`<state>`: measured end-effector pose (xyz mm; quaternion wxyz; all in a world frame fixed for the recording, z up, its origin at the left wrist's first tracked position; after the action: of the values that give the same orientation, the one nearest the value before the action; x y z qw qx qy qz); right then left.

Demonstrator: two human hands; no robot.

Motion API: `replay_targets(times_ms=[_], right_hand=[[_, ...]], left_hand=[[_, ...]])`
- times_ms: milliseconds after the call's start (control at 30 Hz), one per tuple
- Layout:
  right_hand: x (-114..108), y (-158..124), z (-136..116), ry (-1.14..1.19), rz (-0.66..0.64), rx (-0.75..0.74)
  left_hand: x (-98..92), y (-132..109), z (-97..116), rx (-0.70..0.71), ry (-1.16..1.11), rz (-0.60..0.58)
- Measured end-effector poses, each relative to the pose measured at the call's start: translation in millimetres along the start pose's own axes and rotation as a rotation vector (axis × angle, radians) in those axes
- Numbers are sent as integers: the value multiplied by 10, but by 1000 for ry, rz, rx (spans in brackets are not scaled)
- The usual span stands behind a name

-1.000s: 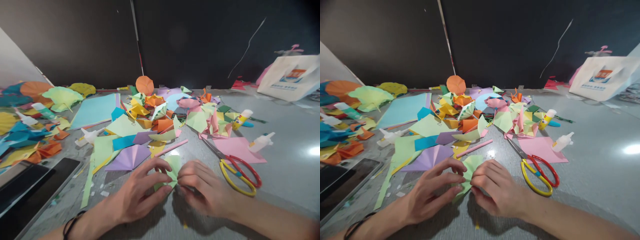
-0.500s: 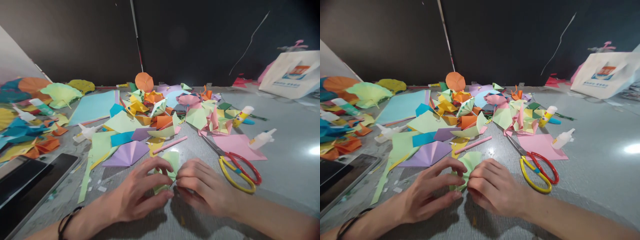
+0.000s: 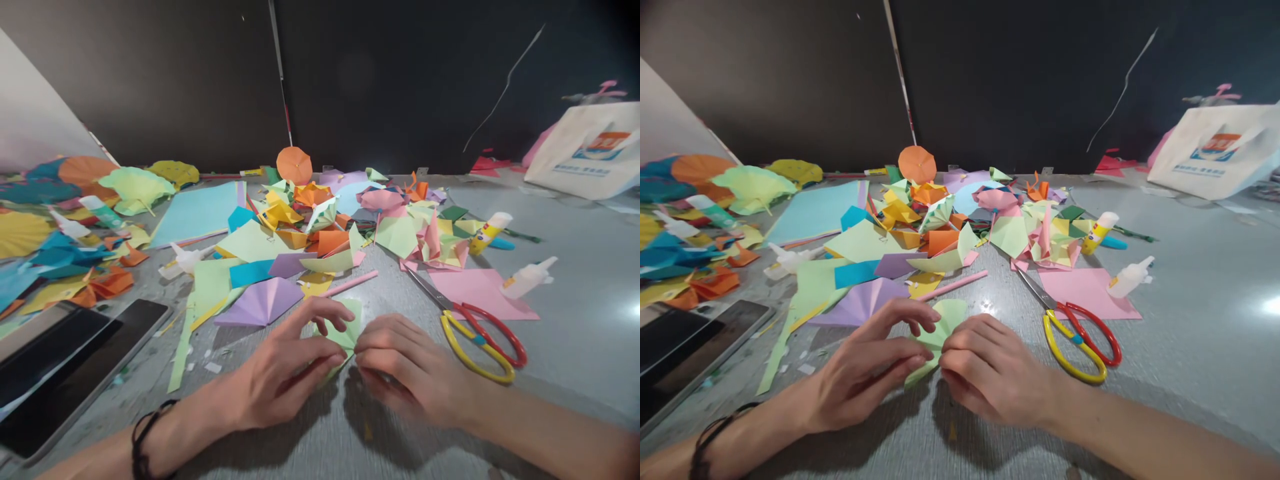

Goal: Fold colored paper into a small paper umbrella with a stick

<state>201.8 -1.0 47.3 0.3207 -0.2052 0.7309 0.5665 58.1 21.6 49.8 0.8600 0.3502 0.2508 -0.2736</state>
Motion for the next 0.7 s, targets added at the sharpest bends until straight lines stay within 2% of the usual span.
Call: replay_targets(times_ms=[200, 300, 600, 700], right_hand=[[-3, -8, 7, 9, 4, -1], [-5, -14, 16, 20, 5, 5], [-8, -7, 23, 17, 3, 15], [0, -9, 24, 19, -7, 17]], left_hand=[[-19, 16, -102, -53, -132, 55], [-3, 6, -124, -75, -178, 26], [-15, 32, 26, -91, -165, -90], [-44, -1, -51, -132, -121, -28]])
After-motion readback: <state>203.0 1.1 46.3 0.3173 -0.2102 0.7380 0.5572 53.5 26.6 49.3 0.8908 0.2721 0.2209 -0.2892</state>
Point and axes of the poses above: each hand's wrist, its own y-axis towards the middle knuckle, its own x-axis out of the palm, z = x × y, the point moved 8 cm from there along y, towards the middle knuckle, and after that the axes turned 4 degrees about -x, right-handed, at the moved point
